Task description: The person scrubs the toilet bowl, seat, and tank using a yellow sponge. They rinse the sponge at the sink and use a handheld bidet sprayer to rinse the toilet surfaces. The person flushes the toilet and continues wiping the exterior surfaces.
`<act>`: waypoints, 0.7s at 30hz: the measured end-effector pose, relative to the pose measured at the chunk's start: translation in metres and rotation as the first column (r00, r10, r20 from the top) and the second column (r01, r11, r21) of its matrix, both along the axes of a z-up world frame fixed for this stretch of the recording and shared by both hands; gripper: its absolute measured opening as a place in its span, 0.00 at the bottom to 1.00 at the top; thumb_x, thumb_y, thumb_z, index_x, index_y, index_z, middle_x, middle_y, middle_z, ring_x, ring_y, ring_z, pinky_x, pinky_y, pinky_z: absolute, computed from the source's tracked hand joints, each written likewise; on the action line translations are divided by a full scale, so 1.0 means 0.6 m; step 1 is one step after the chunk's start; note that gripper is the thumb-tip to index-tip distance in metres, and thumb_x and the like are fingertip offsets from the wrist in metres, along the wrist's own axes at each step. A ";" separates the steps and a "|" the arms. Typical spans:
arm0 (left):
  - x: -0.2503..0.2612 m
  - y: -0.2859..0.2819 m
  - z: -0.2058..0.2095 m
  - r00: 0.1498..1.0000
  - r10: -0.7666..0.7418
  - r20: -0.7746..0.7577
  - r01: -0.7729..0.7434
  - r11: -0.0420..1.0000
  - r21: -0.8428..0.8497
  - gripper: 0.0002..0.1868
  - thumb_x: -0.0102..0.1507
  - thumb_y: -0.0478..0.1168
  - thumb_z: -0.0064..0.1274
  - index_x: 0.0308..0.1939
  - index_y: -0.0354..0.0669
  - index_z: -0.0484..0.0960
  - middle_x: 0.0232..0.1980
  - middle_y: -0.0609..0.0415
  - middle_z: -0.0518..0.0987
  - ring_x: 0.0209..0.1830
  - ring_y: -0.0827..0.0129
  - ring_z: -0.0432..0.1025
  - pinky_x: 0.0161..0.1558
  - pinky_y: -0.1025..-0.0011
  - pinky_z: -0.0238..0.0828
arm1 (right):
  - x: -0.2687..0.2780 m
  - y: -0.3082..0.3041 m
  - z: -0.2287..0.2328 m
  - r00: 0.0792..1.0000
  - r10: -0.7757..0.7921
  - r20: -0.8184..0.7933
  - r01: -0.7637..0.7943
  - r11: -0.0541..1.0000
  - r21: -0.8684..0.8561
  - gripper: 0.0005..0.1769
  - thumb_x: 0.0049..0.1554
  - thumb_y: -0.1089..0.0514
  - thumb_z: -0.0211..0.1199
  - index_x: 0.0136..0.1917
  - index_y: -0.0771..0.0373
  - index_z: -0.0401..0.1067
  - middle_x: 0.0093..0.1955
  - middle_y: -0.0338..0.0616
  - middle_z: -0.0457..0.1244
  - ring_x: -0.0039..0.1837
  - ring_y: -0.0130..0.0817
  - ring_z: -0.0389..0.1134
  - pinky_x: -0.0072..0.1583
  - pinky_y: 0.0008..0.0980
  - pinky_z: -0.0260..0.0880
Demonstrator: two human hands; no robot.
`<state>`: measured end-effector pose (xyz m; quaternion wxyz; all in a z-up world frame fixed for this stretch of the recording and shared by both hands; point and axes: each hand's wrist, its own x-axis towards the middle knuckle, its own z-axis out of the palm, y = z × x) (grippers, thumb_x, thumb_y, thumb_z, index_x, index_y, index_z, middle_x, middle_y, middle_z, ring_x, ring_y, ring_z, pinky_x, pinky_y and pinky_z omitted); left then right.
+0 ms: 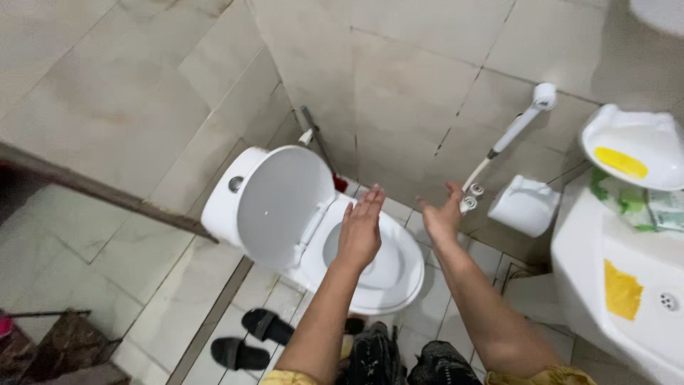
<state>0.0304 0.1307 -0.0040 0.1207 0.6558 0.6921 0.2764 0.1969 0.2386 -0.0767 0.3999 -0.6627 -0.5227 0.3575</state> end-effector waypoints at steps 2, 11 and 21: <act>-0.021 -0.016 0.012 0.999 0.039 -0.034 -0.039 0.999 0.002 0.31 0.65 0.25 0.38 0.73 0.46 0.66 0.80 0.54 0.62 0.79 0.59 0.56 0.75 0.49 0.47 | -0.014 -0.042 0.031 0.997 0.065 0.042 -0.065 0.998 -0.022 0.47 0.53 0.55 0.74 0.77 0.59 0.51 0.77 0.60 0.51 0.77 0.56 0.50 0.72 0.53 0.51; -0.194 -0.040 0.066 0.995 0.097 -0.007 -0.090 0.952 0.293 0.35 0.59 0.21 0.39 0.71 0.45 0.71 0.75 0.51 0.68 0.78 0.57 0.59 0.76 0.47 0.47 | -0.179 -0.108 0.114 0.982 0.129 0.140 -0.132 0.991 0.015 0.43 0.50 0.51 0.73 0.74 0.52 0.57 0.71 0.55 0.60 0.72 0.56 0.60 0.71 0.51 0.58; -0.596 -0.014 -0.043 0.993 0.029 0.114 -0.061 0.956 0.287 0.30 0.61 0.19 0.38 0.63 0.41 0.79 0.71 0.48 0.75 0.75 0.54 0.65 0.74 0.63 0.60 | -0.420 -0.135 0.097 0.988 -0.095 0.124 0.083 0.992 0.091 0.38 0.52 0.54 0.74 0.72 0.56 0.61 0.72 0.59 0.58 0.73 0.59 0.57 0.70 0.51 0.59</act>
